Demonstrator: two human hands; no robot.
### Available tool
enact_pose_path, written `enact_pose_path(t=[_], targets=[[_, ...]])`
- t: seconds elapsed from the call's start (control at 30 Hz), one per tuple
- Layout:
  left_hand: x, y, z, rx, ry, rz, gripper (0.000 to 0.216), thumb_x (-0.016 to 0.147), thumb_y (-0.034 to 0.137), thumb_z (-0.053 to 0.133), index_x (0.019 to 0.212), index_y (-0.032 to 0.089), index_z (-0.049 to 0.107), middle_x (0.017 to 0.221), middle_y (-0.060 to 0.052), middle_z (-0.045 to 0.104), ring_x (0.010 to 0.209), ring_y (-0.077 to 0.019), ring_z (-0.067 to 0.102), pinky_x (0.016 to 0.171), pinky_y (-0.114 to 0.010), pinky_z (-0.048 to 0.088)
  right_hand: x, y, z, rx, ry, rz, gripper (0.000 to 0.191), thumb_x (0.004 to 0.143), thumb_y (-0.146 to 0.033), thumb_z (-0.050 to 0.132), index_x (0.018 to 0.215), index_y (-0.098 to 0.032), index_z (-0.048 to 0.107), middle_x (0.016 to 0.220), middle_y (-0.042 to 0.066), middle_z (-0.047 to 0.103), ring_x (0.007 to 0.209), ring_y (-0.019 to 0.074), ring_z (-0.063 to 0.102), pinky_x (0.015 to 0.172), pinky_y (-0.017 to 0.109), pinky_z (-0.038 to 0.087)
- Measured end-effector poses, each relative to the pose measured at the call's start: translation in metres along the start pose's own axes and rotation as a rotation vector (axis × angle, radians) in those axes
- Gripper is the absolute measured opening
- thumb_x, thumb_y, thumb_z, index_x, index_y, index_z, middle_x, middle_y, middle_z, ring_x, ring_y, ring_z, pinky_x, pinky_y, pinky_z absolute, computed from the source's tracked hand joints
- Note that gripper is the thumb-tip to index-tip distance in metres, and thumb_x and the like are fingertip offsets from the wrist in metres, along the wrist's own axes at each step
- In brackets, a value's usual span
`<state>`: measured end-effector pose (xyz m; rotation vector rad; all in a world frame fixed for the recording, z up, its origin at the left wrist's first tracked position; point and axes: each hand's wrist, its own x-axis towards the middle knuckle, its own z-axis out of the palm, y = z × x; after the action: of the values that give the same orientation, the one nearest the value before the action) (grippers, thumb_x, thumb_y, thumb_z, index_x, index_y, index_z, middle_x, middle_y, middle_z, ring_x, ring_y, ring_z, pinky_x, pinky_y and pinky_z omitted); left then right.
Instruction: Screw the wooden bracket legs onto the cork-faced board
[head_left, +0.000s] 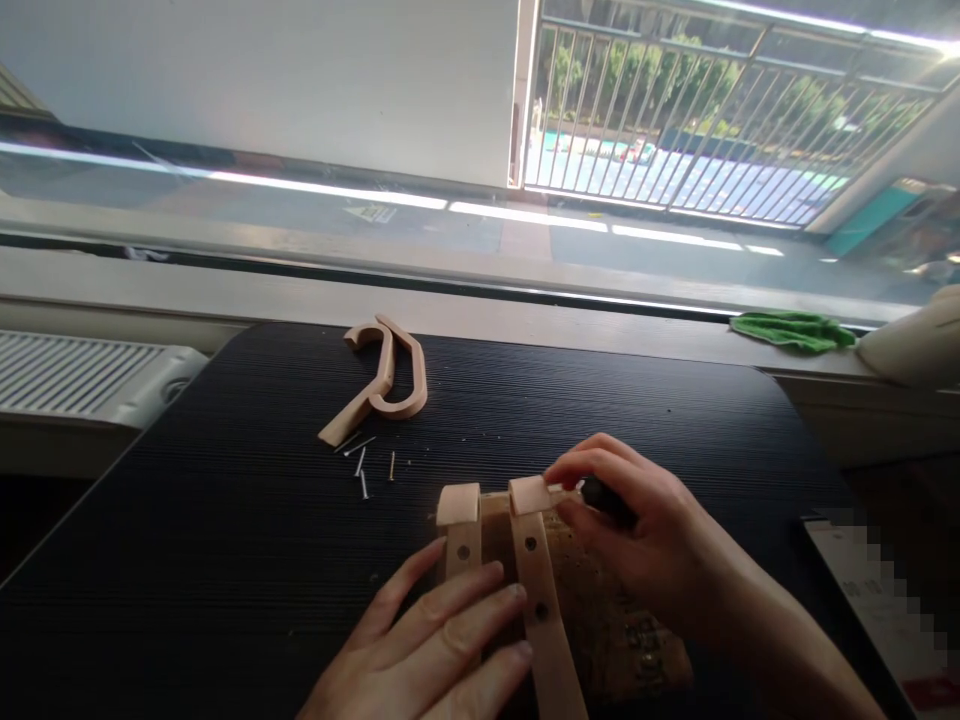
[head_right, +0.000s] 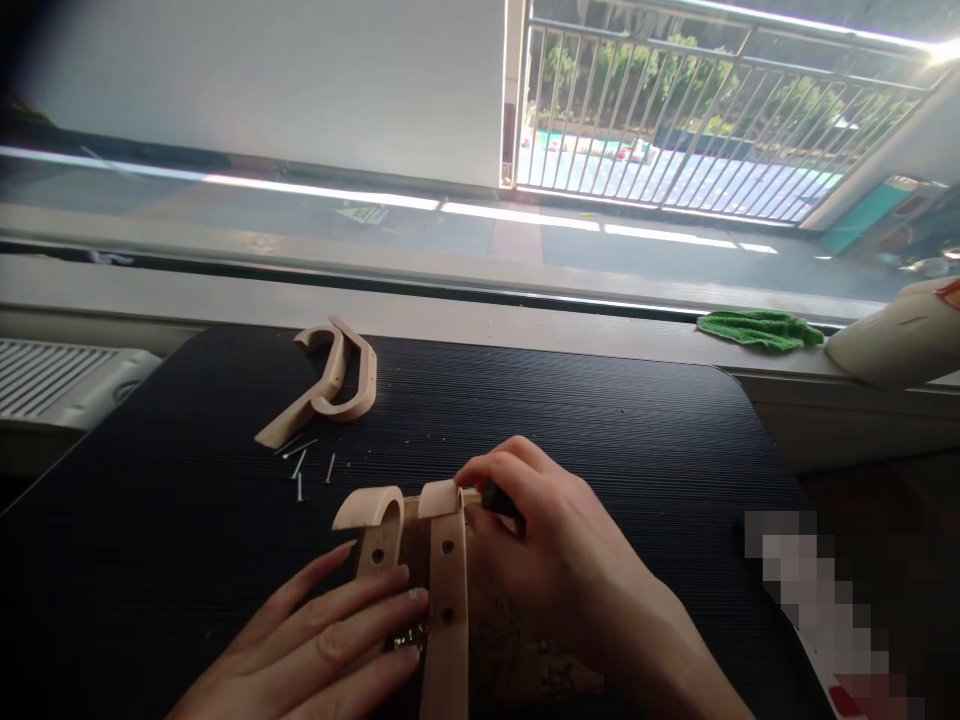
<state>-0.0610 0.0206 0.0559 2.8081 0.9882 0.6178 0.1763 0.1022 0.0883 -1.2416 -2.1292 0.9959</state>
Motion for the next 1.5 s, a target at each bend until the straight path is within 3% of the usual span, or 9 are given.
enact_pose_path(t=[0.1, 0.23, 0.6, 0.93, 1.03, 1.1, 1.2, 1.4, 1.5], targets=[[0.000, -0.003, 0.003, 0.041, -0.053, -0.014, 0.034, 0.089, 0.028, 0.051, 0.123, 0.025, 0.056, 0.127, 0.001, 0.060, 0.119, -0.0177, 0.053, 0.113, -0.034, 0.025, 0.007, 0.000, 0.010, 0.002, -0.022, -0.074, 0.032, 0.082, -0.014, 0.059, 0.110, -0.029, 0.060, 0.109, -0.002, 0.061, 0.091, 0.0120, 0.060, 0.080, 0.022, 0.047], [0.000, -0.005, 0.001, 0.098, -0.073, 0.028, 0.036, 0.088, 0.035, 0.051, 0.121, 0.022, 0.058, 0.131, -0.001, 0.056, 0.121, -0.0196, 0.050, 0.115, -0.036, 0.019, 0.010, 0.004, 0.017, -0.030, 0.020, -0.086, 0.034, 0.081, -0.016, 0.061, 0.113, -0.030, 0.061, 0.111, -0.003, 0.064, 0.097, 0.0143, 0.061, 0.089, 0.027, 0.045], [0.004, 0.001, 0.001, 0.173, -0.080, 0.015, 0.035, 0.089, 0.033, 0.049, 0.121, 0.023, 0.058, 0.131, 0.001, 0.056, 0.122, -0.0170, 0.048, 0.111, -0.028, 0.024, 0.016, 0.006, 0.023, 0.048, -0.002, -0.120, 0.027, 0.081, -0.013, 0.061, 0.104, -0.027, 0.065, 0.099, -0.004, 0.068, 0.087, 0.0114, 0.063, 0.078, 0.021, 0.047], [0.005, -0.001, -0.004, 0.127, -0.085, 0.017, 0.039, 0.088, 0.040, 0.051, 0.123, 0.023, 0.057, 0.134, -0.001, 0.054, 0.124, -0.0192, 0.047, 0.115, -0.035, 0.015, 0.014, 0.003, 0.014, -0.022, -0.002, -0.122, 0.032, 0.081, -0.013, 0.059, 0.109, -0.027, 0.064, 0.105, -0.001, 0.066, 0.087, 0.0135, 0.063, 0.077, 0.024, 0.048], [0.011, 0.003, -0.009, 0.054, -0.031, -0.025, 0.040, 0.083, 0.047, 0.056, 0.114, 0.022, 0.061, 0.125, -0.004, 0.061, 0.119, -0.0210, 0.052, 0.112, -0.036, 0.025, 0.010, -0.010, -0.006, 0.028, 0.166, -0.108, 0.028, 0.076, -0.019, 0.067, 0.103, -0.025, 0.065, 0.096, 0.000, 0.065, 0.074, 0.0124, 0.060, 0.064, 0.023, 0.048], [0.015, 0.008, -0.014, 0.004, -0.025, -0.099, 0.038, 0.081, 0.046, 0.059, 0.110, 0.021, 0.063, 0.120, -0.004, 0.064, 0.115, -0.0212, 0.055, 0.110, -0.037, 0.030, 0.004, -0.023, -0.021, 0.136, 0.391, -0.054, 0.005, 0.080, -0.022, 0.064, 0.085, -0.023, 0.065, 0.074, -0.001, 0.061, 0.055, 0.0090, 0.051, 0.048, 0.022, 0.042], [0.019, 0.015, -0.023, -0.050, 0.015, -0.191, 0.028, 0.083, 0.031, 0.060, 0.109, 0.022, 0.060, 0.116, -0.003, 0.065, 0.113, -0.0192, 0.055, 0.109, -0.039, 0.030, -0.002, -0.043, -0.028, 0.490, 0.485, -0.094, 0.018, 0.087, -0.030, 0.053, 0.072, -0.022, 0.057, 0.058, -0.003, 0.048, 0.045, 0.0083, 0.043, 0.037, 0.021, 0.032], [0.027, 0.020, -0.040, -0.104, 0.256, -0.379, 0.013, 0.084, 0.015, 0.056, 0.093, 0.021, 0.063, 0.098, -0.002, 0.065, 0.099, -0.0180, 0.056, 0.096, -0.038, 0.039, 0.002, -0.053, 0.012, 0.675, 0.344, -0.160, 0.026, 0.090, -0.035, 0.048, 0.068, -0.021, 0.047, 0.062, -0.003, 0.047, 0.049, 0.0077, 0.042, 0.046, 0.024, 0.039], [0.032, 0.029, -0.041, -0.147, 0.241, -0.360, 0.015, 0.086, 0.017, 0.054, 0.096, 0.022, 0.064, 0.097, -0.002, 0.066, 0.097, -0.0176, 0.057, 0.095, -0.036, 0.039, 0.007, -0.046, 0.033, 0.619, 0.329, -0.137, 0.029, 0.091, -0.038, 0.048, 0.069, -0.020, 0.046, 0.059, -0.005, 0.046, 0.048, 0.0073, 0.041, 0.048, 0.023, 0.037]])
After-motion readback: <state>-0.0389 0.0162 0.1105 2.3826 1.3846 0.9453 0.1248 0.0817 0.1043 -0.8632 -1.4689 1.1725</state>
